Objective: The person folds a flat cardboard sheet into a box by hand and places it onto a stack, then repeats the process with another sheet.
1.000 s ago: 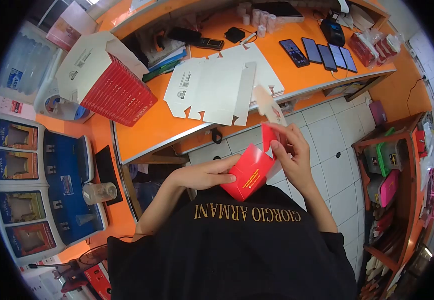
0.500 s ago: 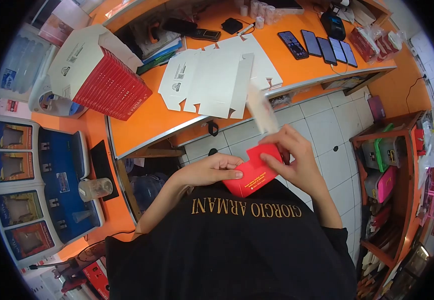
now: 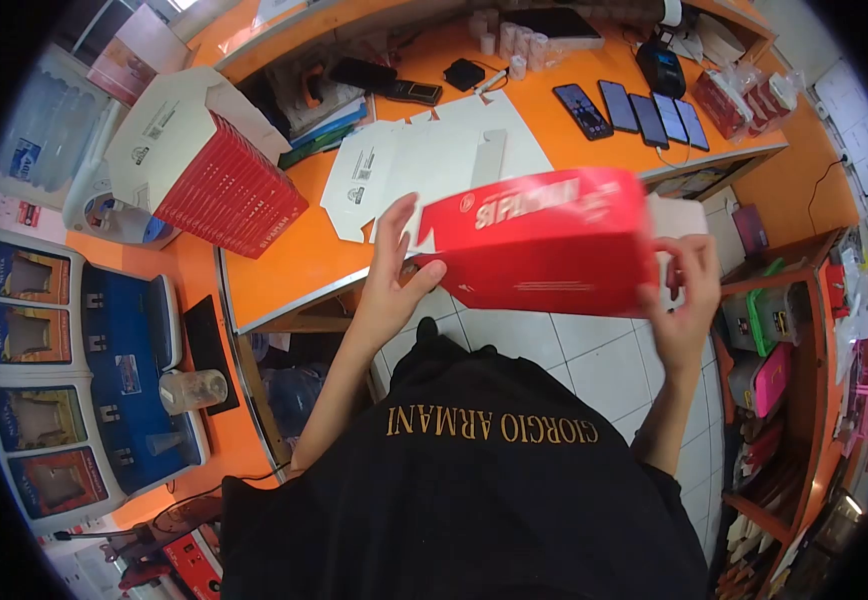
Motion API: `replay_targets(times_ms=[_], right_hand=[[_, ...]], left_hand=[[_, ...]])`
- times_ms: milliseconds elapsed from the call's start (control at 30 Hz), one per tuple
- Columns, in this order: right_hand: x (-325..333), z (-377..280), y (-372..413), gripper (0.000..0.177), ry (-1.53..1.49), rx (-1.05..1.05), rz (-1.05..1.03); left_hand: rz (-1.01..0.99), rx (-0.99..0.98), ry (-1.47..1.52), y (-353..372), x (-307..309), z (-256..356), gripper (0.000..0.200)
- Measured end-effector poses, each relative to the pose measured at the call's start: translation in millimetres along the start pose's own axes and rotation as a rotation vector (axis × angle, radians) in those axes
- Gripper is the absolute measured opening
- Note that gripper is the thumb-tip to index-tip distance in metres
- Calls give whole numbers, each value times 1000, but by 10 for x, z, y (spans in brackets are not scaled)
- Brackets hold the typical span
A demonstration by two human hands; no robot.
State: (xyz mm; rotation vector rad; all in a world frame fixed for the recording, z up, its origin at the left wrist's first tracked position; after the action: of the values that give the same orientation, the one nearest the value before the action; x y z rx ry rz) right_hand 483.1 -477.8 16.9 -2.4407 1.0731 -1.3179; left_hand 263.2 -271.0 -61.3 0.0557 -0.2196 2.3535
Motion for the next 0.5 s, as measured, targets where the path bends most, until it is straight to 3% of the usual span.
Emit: replay_targets(times_ms=[33,100,133,167,233,300,367,433,500], right_hand=[[45,74,-12,47,2,9,10],[79,270,-19,43,-264,-50,120],[67,325,-25,43,-265,-41,126],[13,394,-27,42,-255,-91,57],[-162,482,-8,41,-245,-135,-11],[-434,565,35,40,2,-370,-93],[-619,163,59,42,362,-31,42],[-821,-96,154,47,105,102,-63],[-898,-465,222,48,85,410,-205]], left_hand=[[1,-13,-1,7,-11,3,74],[-69,110,366,48,-85,-41,76],[-98,118,493,90,-109,-146,67],[-98,108,490,128,-102,-197,67],[-266,369,476,210,-172,-325,52],[-232,391,564,176,-305,-188,46],[-157,468,713,113,-414,-96,41],[-15,579,800,67,-416,-93,39],[-44,587,843,15,-414,-111,38]])
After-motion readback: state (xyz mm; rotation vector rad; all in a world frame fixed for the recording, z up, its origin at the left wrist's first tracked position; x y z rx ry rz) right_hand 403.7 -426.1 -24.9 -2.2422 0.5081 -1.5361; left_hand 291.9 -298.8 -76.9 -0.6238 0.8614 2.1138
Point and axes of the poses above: each hand's wrist, its own y-axis away from the middle knuckle, its own x-axis out of the back of the hand, z = x × y, the point moved 4 cm from there along -y, towards the middle knuckle, and after that the axes turned 2 degrees about x, right-handed, at the moved point
